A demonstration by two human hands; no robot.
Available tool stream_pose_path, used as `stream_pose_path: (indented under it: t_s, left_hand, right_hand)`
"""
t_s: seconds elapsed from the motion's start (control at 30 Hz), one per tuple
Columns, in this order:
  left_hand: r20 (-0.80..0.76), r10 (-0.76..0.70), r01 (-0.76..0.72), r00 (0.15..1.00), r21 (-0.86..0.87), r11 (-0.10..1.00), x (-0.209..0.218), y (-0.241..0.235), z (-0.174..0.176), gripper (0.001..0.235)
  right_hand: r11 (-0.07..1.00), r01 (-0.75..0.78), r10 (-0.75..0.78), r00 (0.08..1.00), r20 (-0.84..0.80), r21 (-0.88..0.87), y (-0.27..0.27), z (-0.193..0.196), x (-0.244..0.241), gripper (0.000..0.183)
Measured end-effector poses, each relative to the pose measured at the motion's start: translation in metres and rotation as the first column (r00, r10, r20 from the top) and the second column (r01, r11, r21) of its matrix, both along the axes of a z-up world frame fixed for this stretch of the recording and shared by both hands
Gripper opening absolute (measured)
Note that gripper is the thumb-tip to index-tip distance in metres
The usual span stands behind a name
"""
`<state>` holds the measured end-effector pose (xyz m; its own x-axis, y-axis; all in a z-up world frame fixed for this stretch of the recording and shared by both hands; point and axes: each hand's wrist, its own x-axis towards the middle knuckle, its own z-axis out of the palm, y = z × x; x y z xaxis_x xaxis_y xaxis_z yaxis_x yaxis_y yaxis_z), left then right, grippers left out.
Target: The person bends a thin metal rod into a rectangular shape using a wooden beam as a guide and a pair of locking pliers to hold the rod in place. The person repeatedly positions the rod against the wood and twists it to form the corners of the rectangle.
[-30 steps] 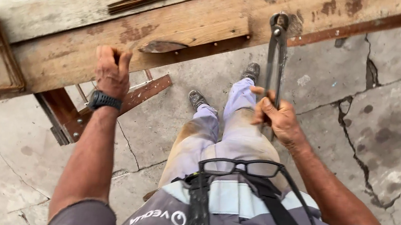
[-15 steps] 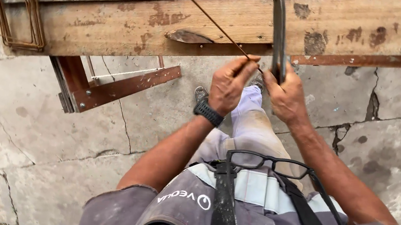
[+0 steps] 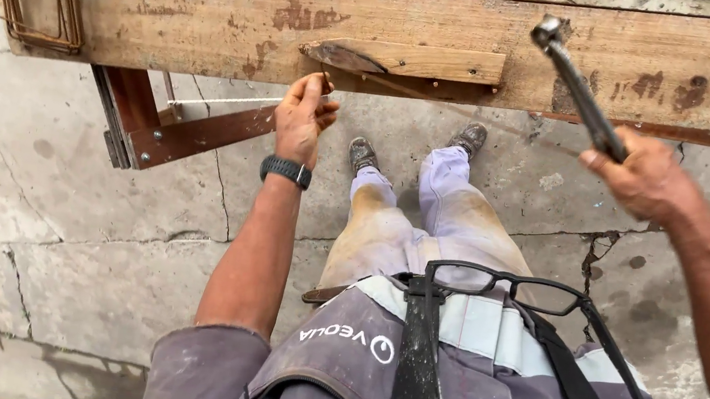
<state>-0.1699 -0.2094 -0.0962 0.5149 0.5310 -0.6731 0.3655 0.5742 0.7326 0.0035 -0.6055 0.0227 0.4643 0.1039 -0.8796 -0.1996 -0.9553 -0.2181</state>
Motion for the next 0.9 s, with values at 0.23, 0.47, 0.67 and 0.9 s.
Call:
stream_pose_path:
  t_s: [0.23,0.47,0.67,0.9]
  left_hand:
    - [-0.032,-0.038,0.036,0.999,-0.053,0.998,0.016,-0.023,-0.017,0.012]
    - [-0.182,0.01,-0.035,0.983,-0.13,0.991,0.022,-0.045,-0.039,0.016]
    - [-0.318,0.043,-0.109,0.947,-0.193,0.975,0.032,-0.05,-0.046,0.028]
    - [-0.289,0.026,-0.104,0.957,-0.257,0.961,0.027,-0.044,-0.066,0.032]
  right_hand:
    - [0.973,-0.198,0.212,0.969,0.129,-0.115,-0.01,-0.014,0.056,0.038]
    - [0.935,-0.341,0.354,0.872,0.337,-0.1,-0.054,-0.075,0.072,0.041]
    - [0.921,-0.372,0.38,0.797,0.47,-0.115,-0.063,-0.111,0.063,0.033]
    - [0.874,-0.479,0.391,0.594,0.703,-0.08,-0.08,-0.107,0.051,0.032]
